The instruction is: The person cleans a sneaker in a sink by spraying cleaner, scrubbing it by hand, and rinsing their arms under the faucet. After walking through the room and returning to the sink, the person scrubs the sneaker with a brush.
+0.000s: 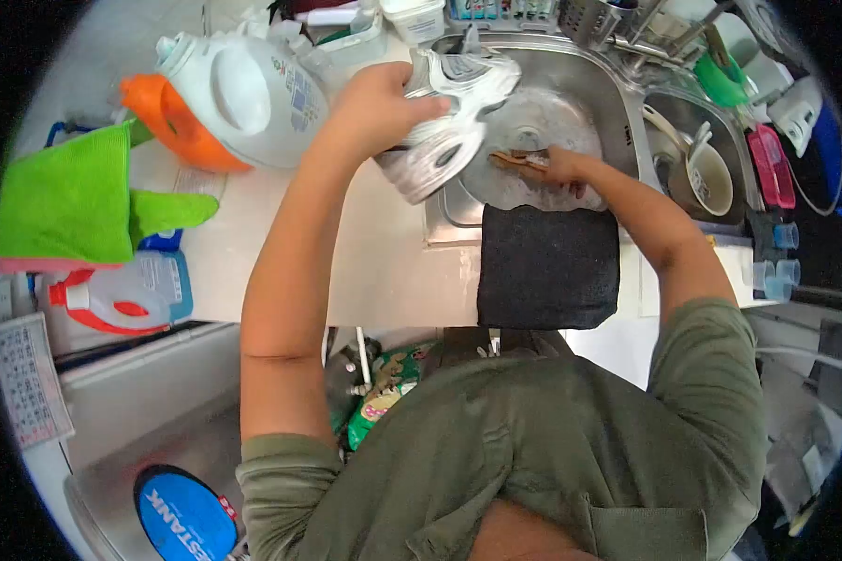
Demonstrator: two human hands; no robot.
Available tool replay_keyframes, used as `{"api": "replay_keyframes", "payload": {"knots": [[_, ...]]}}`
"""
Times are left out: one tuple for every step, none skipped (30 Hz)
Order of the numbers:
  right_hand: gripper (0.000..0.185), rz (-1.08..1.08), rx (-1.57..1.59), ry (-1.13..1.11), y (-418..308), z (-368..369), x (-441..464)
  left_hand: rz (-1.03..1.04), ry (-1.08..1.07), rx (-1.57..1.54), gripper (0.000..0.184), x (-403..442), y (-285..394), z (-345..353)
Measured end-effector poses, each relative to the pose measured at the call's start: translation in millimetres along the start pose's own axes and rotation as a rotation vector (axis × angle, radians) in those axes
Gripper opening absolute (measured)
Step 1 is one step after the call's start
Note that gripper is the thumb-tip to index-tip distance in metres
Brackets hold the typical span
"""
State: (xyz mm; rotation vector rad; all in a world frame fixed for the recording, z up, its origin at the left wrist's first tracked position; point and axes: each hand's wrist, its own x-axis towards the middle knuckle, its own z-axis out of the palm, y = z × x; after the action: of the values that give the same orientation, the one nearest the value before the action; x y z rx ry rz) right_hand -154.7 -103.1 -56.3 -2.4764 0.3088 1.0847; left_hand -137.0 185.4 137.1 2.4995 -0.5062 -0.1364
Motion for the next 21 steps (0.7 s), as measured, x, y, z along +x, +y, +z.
{"api": "replay_keyframes", "payload": {"knots": [[0.056, -0.040, 0.071, 0.050, 8, -8, -4, -0.008, -0.053, -0.276, 0.042, 11, -5, 2], [0.056, -0.023, 0.095, 0.065, 13, -17, -11, -0.080, -0.202, -0.591, 0.046, 9, 8, 1], [0.056, -0.021, 0.201, 0.074, 19, -27, -20, -0.056, -0.225, -0.588, 0.046, 13, 12, 4], [0.056, -0.023, 0.303, 0.085, 28, -37, -31, -0.200, -0.323, -0.782, 0.038, 15, 11, 11], [0.056, -0.009, 0.317, 0.097, 33, -42, -49, -0.357, -0.419, -0.970, 0.030, 17, 8, 22], [0.048, -0.059, 0.376, 0.215, 35, -46, -69, -0.396, -0.477, -1.146, 0.031, 18, 0, 37], [0.042, -0.111, 0.428, 0.328, 38, -48, -79, -0.526, -0.556, -1.247, 0.030, 18, -8, 47], [0.045, -0.111, 0.418, 0.393, 46, -47, -80, -0.603, -0.547, -1.273, 0.030, 15, -16, 60], [0.045, -0.115, 0.419, 0.385, 52, -47, -81, -0.687, -0.530, -1.300, 0.030, 9, -23, 70], [0.047, -0.175, 0.420, 0.477, 57, -49, -80, -0.709, -0.569, -1.355, 0.029, 6, -30, 78], [0.049, -0.233, 0.426, 0.560, 60, -44, -78, -0.741, -0.609, -1.408, 0.029, -1, -39, 87], [0.049, -0.242, 0.432, 0.549, 63, -40, -74, -0.759, -0.575, -1.402, 0.028, -1, -45, 92], [0.048, -0.303, 0.563, 0.565, 65, -37, -70, -0.767, -0.564, -1.395, 0.028, 2, -52, 94], [0.047, -0.361, 0.696, 0.578, 63, -34, -68, -0.755, -0.594, -1.421, 0.028, 2, -53, 94], [0.047, -0.368, 0.699, 0.568, 60, -30, -66, -0.741, -0.623, -1.449, 0.028, 1, -55, 93], [0.045, -0.419, 0.740, 0.549, 60, -29, -65, -0.728, -0.644, -1.448, 0.028, 3, -59, 94], [0.042, -0.468, 0.781, 0.529, 56, -28, -69, -0.729, -0.638, -1.449, 0.028, -1, -56, 90], [0.039, -0.560, 0.744, 0.594, 49, -24, -76, -0.684, -0.645, -1.489, 0.028, -5, -53, 86], [0.039, -0.563, 0.744, 0.591, 43, -24, -75, -0.638, -0.653, -1.529, 0.029, -9, -50, 81], [0.040, -0.598, 0.831, 0.583, 37, -22, -74, -0.692, -0.538, -1.397, 0.033, -13, -47, 74], [0.040, -0.630, 0.919, 0.569, 30, -19, -74, -0.700, -0.533, -1.397, 0.033, -18, -38, 71]]}}
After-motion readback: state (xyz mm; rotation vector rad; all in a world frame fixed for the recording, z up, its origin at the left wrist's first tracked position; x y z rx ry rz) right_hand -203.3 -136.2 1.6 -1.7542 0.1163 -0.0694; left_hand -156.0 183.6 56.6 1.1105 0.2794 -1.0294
